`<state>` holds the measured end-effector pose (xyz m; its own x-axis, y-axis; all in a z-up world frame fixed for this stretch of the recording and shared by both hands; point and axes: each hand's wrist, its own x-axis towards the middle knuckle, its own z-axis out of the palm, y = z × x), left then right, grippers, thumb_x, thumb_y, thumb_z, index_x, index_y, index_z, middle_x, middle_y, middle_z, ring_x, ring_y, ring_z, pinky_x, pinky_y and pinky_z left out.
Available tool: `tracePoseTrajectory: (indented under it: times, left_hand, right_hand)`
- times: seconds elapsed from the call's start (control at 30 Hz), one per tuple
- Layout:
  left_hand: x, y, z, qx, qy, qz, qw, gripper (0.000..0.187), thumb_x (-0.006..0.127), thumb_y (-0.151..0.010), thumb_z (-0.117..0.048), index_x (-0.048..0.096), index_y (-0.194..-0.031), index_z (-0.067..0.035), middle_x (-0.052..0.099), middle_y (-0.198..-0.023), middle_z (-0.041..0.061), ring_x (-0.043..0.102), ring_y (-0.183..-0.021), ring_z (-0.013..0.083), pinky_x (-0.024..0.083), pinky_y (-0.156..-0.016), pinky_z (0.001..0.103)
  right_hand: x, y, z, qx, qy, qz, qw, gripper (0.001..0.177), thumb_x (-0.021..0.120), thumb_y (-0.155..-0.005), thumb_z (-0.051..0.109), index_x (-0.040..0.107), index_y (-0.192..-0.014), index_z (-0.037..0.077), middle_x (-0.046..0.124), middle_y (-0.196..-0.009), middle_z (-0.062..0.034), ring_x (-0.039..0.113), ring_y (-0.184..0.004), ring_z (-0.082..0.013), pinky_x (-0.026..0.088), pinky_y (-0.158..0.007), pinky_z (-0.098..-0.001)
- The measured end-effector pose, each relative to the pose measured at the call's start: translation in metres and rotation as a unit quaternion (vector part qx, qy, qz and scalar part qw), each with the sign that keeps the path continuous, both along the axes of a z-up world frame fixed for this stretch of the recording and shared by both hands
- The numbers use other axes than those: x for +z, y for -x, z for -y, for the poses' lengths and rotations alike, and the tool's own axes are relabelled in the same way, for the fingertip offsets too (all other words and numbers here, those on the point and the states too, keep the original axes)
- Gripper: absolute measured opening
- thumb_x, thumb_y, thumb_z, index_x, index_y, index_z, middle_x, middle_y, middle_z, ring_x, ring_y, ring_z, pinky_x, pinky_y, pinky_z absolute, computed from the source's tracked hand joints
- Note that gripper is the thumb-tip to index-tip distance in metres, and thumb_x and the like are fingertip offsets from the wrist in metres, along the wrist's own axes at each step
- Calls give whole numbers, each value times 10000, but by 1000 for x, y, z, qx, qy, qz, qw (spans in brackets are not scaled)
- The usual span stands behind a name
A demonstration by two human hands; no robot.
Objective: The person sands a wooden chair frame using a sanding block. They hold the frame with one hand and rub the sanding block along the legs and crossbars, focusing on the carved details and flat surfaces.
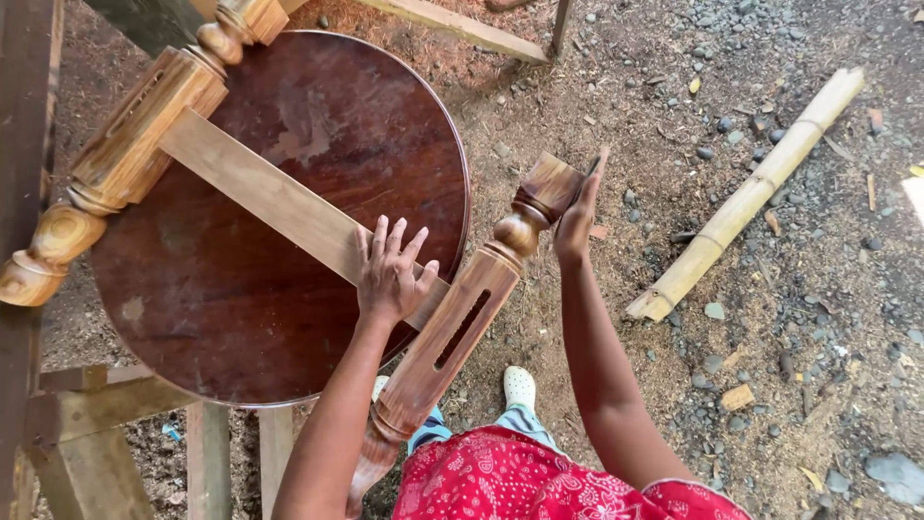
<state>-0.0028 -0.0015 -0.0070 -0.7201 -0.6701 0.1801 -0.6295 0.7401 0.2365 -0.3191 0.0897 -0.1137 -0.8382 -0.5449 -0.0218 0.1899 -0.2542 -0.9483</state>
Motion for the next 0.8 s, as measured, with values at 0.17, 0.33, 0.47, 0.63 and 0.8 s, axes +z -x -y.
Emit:
tracePoseTrajectory:
  times: [0.17,0.33,0.47,0.63,0.8]
  left_hand:
    - [-3,-3,-1,2,-2,-4,1000,583,591,-899,-492,644,-1397,-194,497,-1536,170,299,-1510,384,35,-1264,586]
    - [-4,-6,-2,0,0,-9,1000,586,610,-895,-480,648,-1403,-190,503,-1539,171,305,-1514,386,42,-1271,583]
    - [-6,-1,3,-4,-1,-14,1000,585,613,-900,-488,642,-1405,-197,496,-1541,174,301,-1511,388,41,-1266,592]
    - [5,1,-8,-5,-32,-38,999,595,600,-906,-486,633,-1415,-180,484,-1550,178,290,-1506,401,43,-1251,603]
    - [32,54,-69,-164,-30,-75,983,617,584,-949,-421,567,-1378,22,483,-1502,304,407,-1416,465,206,-1190,625]
  right_hand:
    - [13,-56,-21,-15,-54,-52,997,836,231,-1089,642,-49,-1661,101,88,-1732,-251,194,-1589,-421,219,-1284,-579]
    - [40,-49,-8,-20,-14,0,1000,821,278,-1057,590,-11,-1648,100,230,-1648,-284,395,-1463,-443,385,-1199,-598]
    - [44,-1,2,-8,42,152,987,727,305,-1028,504,119,-1606,105,355,-1561,-283,500,-1382,-403,501,-1108,-578]
    - [-7,30,-10,51,112,178,976,663,354,-1079,435,274,-1589,19,383,-1592,-292,490,-1444,-366,446,-1195,-527]
    - [3,31,-8,72,98,135,983,704,413,-1079,451,275,-1579,-24,437,-1565,-269,478,-1433,-320,385,-1232,-451]
